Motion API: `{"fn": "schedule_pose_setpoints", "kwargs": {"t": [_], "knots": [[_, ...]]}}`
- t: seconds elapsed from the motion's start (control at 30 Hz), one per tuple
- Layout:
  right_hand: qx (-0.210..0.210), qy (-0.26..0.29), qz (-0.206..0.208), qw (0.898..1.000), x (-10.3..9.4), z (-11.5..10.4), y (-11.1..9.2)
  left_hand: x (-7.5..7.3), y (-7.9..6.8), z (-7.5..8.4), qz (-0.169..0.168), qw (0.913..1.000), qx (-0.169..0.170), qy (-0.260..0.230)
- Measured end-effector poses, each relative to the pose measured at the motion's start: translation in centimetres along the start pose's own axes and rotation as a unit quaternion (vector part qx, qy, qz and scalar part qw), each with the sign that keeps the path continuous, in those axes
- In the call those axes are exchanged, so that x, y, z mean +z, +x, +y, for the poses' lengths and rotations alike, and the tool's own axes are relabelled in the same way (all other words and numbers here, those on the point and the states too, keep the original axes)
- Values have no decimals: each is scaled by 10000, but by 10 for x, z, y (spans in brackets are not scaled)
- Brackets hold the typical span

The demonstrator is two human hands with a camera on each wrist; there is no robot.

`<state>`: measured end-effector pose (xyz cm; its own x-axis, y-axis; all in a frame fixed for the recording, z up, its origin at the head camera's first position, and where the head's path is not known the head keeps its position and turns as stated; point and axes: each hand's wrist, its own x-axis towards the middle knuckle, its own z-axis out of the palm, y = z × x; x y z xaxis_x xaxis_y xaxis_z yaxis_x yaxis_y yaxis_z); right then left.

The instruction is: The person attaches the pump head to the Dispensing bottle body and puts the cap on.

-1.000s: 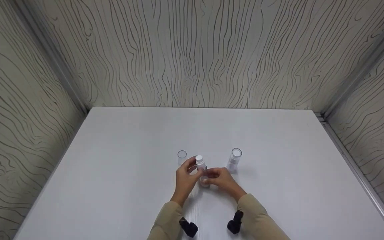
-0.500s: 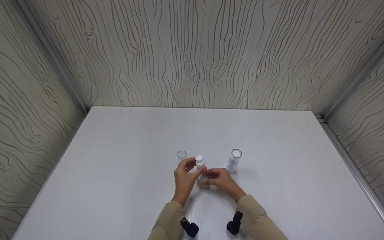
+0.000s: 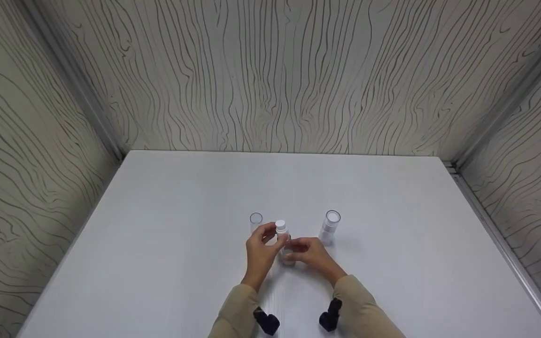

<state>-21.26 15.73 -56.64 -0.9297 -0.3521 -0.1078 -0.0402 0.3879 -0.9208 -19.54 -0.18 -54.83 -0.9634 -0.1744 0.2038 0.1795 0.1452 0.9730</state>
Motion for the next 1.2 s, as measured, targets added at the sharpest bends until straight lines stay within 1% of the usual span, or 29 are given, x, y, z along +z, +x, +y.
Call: {"fn": "schedule_pose_setpoints", "kwargs": {"t": [0.13,0.27,0.37,0.47,0.6,0.67,0.8,0.9,0.97,1.07,1.2], "knots": [[57,1,19,10000,0,2,1,-1,-1,-1,-160,9998,77,42],[65,35,11,10000,1,3,2,-1,-1,-1,-287,9996,56,-45],[25,67,-11,10000,1,3,2,-2,-1,-1,-310,9994,-10,-130],[-20,41,-34,10000,0,3,2,-2,-2,0,-322,9994,-70,-54],[-86,-26,-58,9999,0,3,1,-4,-2,1,-348,9994,-34,-33],[-106,-43,-49,9999,1,3,0,-6,-2,1,-386,9992,-12,-137],[-9,66,-10,10000,2,3,0,-6,-1,0,-388,9992,-21,-105],[90,131,51,9999,3,3,1,-5,-1,0,-353,9993,-89,-37],[139,74,104,9998,3,2,2,-5,-1,0,-342,9994,-91,15],[172,34,136,9998,3,-3,0,-3,0,0,-306,9995,-92,48],[183,34,92,9998,1,-22,-9,-3,1,0,-261,9996,-41,107]]}}
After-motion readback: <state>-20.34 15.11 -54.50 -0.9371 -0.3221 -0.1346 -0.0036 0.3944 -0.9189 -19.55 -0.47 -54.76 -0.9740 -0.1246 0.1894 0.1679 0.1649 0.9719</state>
